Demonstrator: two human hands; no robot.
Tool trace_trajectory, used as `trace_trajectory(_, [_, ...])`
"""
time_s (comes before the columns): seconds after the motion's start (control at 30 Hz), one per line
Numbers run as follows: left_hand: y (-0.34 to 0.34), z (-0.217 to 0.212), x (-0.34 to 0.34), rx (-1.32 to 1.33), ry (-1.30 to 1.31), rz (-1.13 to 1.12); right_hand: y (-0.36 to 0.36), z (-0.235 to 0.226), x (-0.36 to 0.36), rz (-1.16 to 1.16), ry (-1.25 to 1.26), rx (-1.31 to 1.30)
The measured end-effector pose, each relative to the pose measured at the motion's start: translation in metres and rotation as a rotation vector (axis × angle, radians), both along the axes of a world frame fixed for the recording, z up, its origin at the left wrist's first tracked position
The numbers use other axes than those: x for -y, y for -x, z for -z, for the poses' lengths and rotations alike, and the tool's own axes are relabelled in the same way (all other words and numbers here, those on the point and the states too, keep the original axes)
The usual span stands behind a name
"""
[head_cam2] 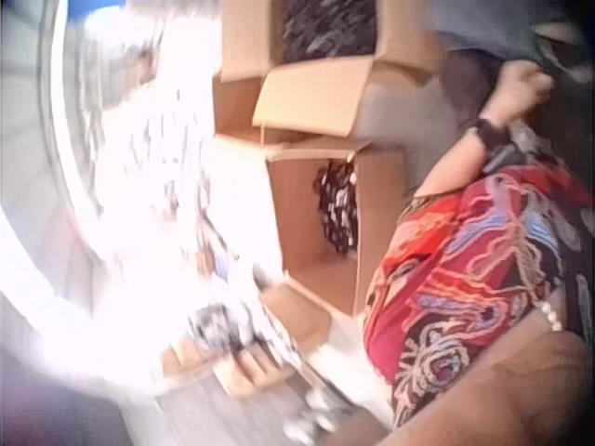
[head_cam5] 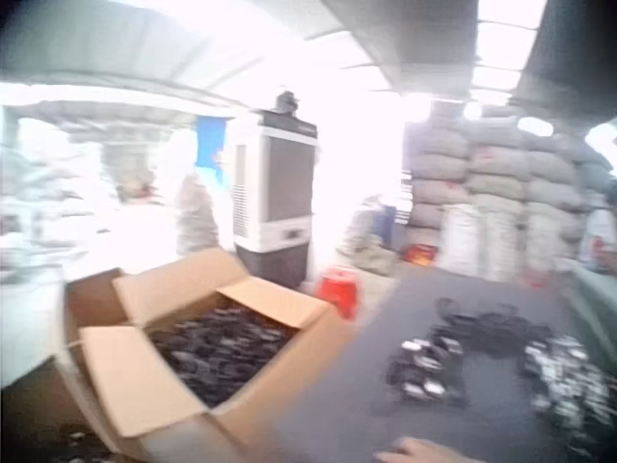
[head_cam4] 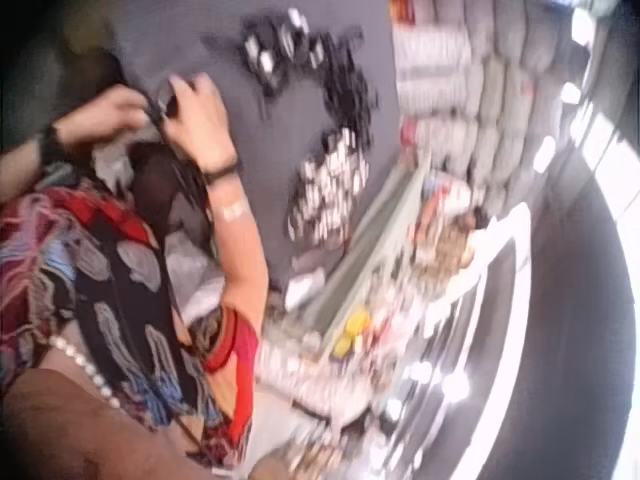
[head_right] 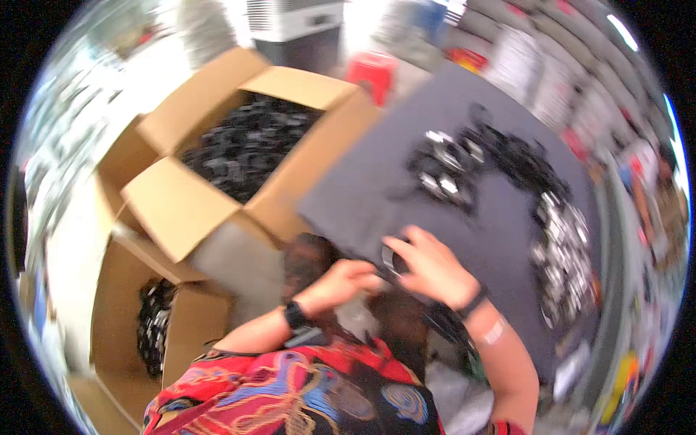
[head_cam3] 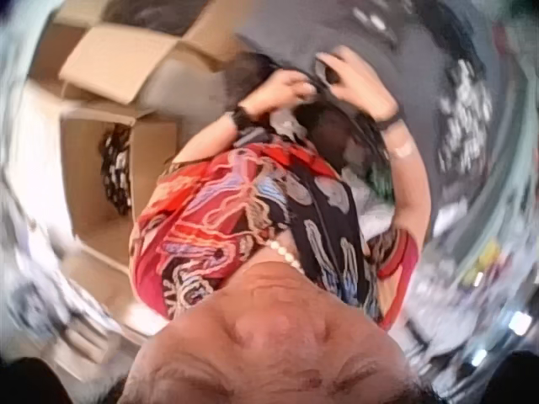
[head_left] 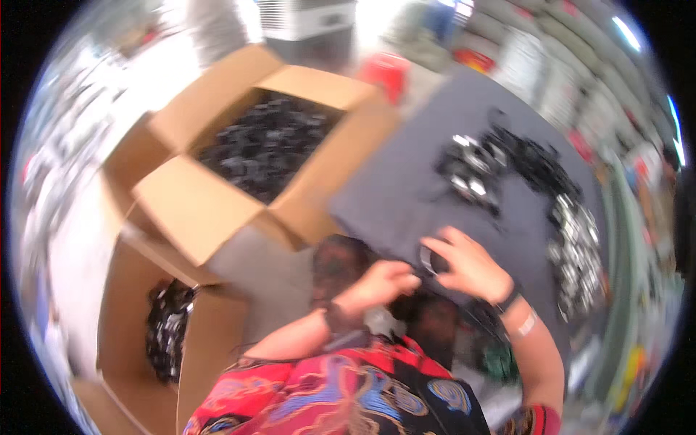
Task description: Assembling metal rings onto plastic clamp components and sorting them into boxes.
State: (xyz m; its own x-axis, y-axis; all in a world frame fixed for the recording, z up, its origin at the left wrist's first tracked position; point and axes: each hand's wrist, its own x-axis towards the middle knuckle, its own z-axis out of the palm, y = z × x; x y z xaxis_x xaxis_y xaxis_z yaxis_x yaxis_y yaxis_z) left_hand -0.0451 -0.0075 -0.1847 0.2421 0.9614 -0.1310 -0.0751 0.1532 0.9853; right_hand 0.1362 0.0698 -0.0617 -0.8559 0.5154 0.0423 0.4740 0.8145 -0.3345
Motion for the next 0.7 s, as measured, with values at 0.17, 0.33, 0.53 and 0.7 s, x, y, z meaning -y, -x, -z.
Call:
trace_trajectory(0.17, [-0.017, 0.005, -0.001, 0.02, -0.146, 0.02, -0.004, -0.012, 0.013, 0.128, 0.131, 0.14])
trace_trajectory(0.33, [-0.019, 0.005, 0.0, 0.048, -0.145, 0.005, -0.001, -0.01, 0.015, 0.137, 0.116, 0.163])
trace_trajectory(0.53, [-0.016, 0.002, 0.003, 0.064, -0.105, -0.056, 0.021, 0.025, -0.002, 0.106, -0.103, 0.041])
trace_trajectory(0.7, [-0.015, 0.007, -0.003, 0.04, -0.151, -0.019, 0.02, 0.063, -0.008, 0.17, -0.155, 0.124])
